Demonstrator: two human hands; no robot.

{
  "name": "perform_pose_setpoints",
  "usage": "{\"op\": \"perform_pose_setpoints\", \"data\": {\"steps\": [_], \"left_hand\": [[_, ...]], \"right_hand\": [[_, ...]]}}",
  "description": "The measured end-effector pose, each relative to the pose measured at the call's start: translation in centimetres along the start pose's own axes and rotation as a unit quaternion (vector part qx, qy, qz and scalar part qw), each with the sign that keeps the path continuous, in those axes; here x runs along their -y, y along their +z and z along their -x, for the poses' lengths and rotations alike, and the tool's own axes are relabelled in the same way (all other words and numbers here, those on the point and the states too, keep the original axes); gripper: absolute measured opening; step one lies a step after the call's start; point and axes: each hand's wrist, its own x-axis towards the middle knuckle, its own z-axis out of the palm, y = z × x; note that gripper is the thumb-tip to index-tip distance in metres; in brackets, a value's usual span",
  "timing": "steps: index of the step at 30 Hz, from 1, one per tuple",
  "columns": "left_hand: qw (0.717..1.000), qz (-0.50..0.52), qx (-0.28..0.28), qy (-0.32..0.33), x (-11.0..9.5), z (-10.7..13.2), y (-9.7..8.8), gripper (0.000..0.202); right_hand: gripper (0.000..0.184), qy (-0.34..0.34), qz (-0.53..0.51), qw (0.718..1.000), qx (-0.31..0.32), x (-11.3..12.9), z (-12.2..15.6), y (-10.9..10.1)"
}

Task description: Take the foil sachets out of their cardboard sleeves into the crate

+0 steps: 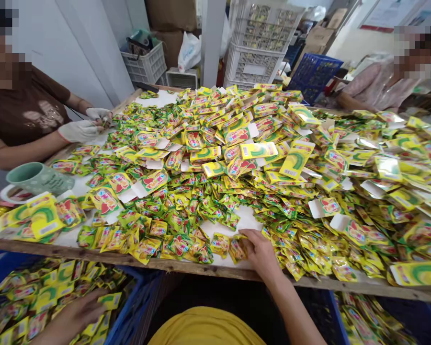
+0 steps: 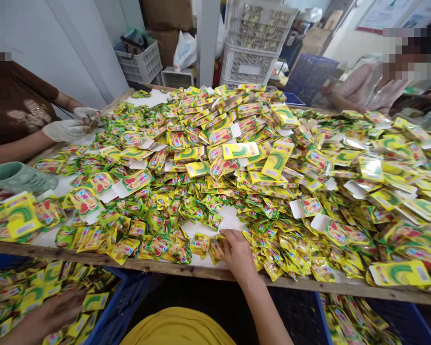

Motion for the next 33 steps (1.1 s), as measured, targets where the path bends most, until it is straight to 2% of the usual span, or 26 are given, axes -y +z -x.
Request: {"op": "perform_pose_setpoints", "data": {"steps": [1,3,5,7,8,10,12,15,17,19,21,24,25,26,28,30,31,33], "left_hand": [[0.997,0.041,0.057,0.018,-2.6,0.2,0.5,0.044],[0.978,0.072,0.167,0.098,-8.6,0.5,1.5,0.039],[0.957,0.051,0.213,0.192,-14.4,0.7,2.9,0.031],[0.930,0.015,0.247,0.270,-19.1,0.5,4.6,0.025],[0.917,0.001,0.262,0.301,-20.9,0.2,5.7,0.023],[0.900,-0.010,0.271,0.343,-23.6,-0.7,8.1,0.020],[0.900,0.003,0.236,0.367,-25.2,-1.8,10.7,0.019],[0.916,0.040,0.093,0.389,-26.9,-2.9,14.1,0.026],[0.914,0.056,0.015,0.400,-27.8,-3.2,15.8,0.031],[0.914,0.073,0.003,0.400,-28.5,-3.3,16.9,0.024],[0.920,0.112,0.027,0.376,-29.2,-3.2,17.3,0.009],[0.922,0.152,0.090,0.345,-30.4,-3.3,16.7,0.008],[0.918,0.142,0.097,0.357,-31.0,-3.5,16.2,0.010],[0.912,0.120,0.079,0.384,-31.8,-3.9,15.5,0.012],[0.887,0.044,-0.027,0.459,-33.9,-5.3,13.9,0.015],[0.845,-0.089,-0.154,0.505,-36.5,-7.4,12.3,0.023],[0.825,-0.159,-0.190,0.508,-37.8,-8.5,11.7,0.031],[0.804,-0.260,-0.201,0.495,-39.9,-10.8,10.9,0.040]], "right_hand": [[0.022,0.021,-0.005,1.000,-0.010,-0.1,-0.5,-0.1],[0.019,0.084,-0.025,0.996,-0.010,-0.1,-2.0,0.0],[0.020,0.152,-0.044,0.987,0.007,0.1,-3.9,0.6],[0.034,0.193,-0.049,0.980,0.016,0.3,-5.6,1.3],[0.039,0.202,-0.044,0.978,0.013,0.3,-6.3,1.7],[0.033,0.204,-0.032,0.978,0.012,0.2,-7.1,2.0],[0.019,0.197,-0.030,0.980,0.023,0.1,-7.1,1.9],[0.018,0.164,-0.049,0.984,0.048,0.5,-5.8,1.0],[0.017,0.125,-0.092,0.987,0.050,1.1,-4.6,0.3],[0.016,0.109,-0.148,0.983,0.027,1.8,-3.6,-0.4],[0.019,0.135,-0.235,0.963,-0.005,2.3,-3.0,-1.0],[0.033,0.184,-0.393,0.901,0.022,2.5,-2.8,-1.5],[0.034,0.193,-0.425,0.883,0.035,2.4,-2.8,-1.6],[0.033,0.200,-0.442,0.873,0.039,2.3,-2.8,-1.6],[0.032,0.218,-0.449,0.867,0.016,1.9,-2.8,-1.4],[0.033,0.240,-0.459,0.855,-0.005,1.3,-2.6,-0.9],[0.034,0.251,-0.470,0.846,-0.004,1.1,-2.4,-0.7],[0.034,0.267,-0.499,0.825,0.008,0.6,-1.8,-0.1]]}}
